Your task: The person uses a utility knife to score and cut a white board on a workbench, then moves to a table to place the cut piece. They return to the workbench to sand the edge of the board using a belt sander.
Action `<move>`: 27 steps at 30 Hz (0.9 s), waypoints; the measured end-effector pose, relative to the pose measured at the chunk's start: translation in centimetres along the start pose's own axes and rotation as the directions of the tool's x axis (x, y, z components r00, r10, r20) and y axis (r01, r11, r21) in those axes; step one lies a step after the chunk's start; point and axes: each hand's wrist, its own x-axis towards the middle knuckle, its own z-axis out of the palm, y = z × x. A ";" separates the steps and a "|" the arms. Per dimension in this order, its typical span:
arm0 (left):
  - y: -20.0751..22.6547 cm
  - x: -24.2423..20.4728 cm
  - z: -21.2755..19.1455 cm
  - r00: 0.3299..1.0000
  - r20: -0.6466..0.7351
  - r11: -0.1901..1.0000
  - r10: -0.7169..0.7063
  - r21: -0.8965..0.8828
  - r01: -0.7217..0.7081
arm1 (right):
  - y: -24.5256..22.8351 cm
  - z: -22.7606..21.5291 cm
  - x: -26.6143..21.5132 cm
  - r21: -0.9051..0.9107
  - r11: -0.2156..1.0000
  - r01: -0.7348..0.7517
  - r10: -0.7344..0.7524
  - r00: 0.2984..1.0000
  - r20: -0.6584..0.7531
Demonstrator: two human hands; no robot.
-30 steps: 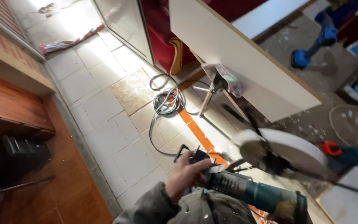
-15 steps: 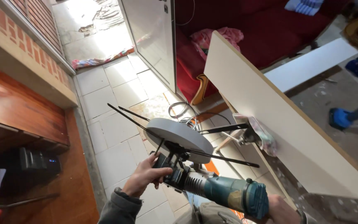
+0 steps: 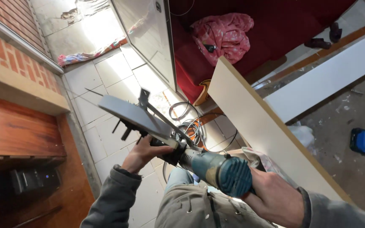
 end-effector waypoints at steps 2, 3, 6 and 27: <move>-0.5 3.5 -1.6 0.997 0.037 0.988 -0.070 0.144 0.064 | -1.2 -2.0 2.1 -0.009 0.994 0.110 -0.111 0.992 -0.059; 0.8 4.4 -1.6 0.996 0.041 0.988 -0.076 0.140 0.069 | -1.6 -2.9 3.2 -0.006 0.995 0.103 -0.103 0.993 -0.057; 3.7 7.7 -2.4 0.989 -0.119 0.959 -0.090 0.258 0.118 | -3.0 -5.6 6.8 0.102 0.995 0.016 -0.015 1.000 -0.012; 1.0 36.0 -14.3 0.981 0.107 0.984 -0.159 0.102 0.148 | -5.2 -16.0 31.0 0.124 0.921 -0.369 0.365 0.929 0.055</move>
